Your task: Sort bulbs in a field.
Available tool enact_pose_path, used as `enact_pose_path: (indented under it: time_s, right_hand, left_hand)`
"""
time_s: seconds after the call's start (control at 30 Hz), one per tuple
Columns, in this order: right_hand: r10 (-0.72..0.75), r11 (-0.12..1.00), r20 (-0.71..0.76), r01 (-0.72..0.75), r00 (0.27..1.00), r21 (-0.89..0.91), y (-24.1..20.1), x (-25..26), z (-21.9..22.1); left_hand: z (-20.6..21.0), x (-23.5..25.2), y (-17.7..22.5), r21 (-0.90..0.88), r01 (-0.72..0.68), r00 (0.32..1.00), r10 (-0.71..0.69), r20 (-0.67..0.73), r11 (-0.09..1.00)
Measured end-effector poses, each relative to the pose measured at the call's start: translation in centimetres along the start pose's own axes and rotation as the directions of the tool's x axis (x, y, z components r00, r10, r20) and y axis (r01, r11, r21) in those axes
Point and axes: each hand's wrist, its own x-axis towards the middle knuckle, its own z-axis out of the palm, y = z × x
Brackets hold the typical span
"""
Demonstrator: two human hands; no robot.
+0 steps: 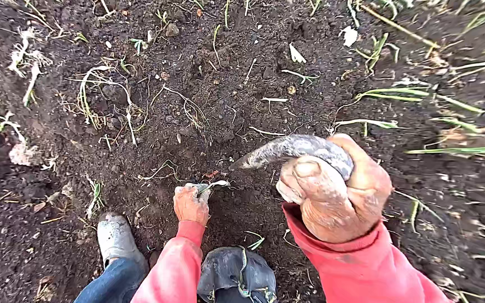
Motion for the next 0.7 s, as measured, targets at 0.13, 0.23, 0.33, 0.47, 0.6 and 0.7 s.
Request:
enact_pose_path:
  time_s: [0.13, 0.23, 0.33, 0.47, 0.6, 0.7]
  right_hand:
    - [0.349, 0.907, 0.13, -0.3, 0.928, -0.294, 8.0, -3.5, 3.8]
    - [0.551, 0.779, 0.089, -0.473, 0.83, -0.411, 12.5, -10.6, 4.1]
    - [0.423, 0.856, -0.002, -0.4, 0.906, -0.327, 9.1, -12.4, 2.3]
    - [0.268, 0.908, -0.01, -0.256, 0.963, -0.331, 4.9, -12.9, -0.5]
    - [0.276, 0.879, 0.045, -0.233, 0.96, -0.417, 5.5, -13.7, -1.6]
    - [0.228, 0.919, 0.104, -0.178, 0.968, -0.352, 2.6, -10.1, -0.4]
  left_hand:
    - [-1.7, 0.3, 0.9, 0.307, -0.172, 0.976, 0.203, -0.073, 0.936]
    - [-2.6, 1.1, 3.1, 0.448, -0.239, 0.947, 0.31, -0.091, 0.861]
    - [-0.3, 1.3, 5.0, 0.455, -0.359, 0.933, 0.316, 0.17, 0.815]
    - [2.0, 0.0, 2.9, 0.338, -0.392, 0.92, 0.376, 0.114, 0.856]
    - [-3.8, 0.7, -2.3, -0.117, 0.118, 0.909, -0.155, -0.387, 0.986]
    - [-8.0, 4.4, -6.0, -0.415, 0.506, 0.758, -0.62, -0.205, 0.756]
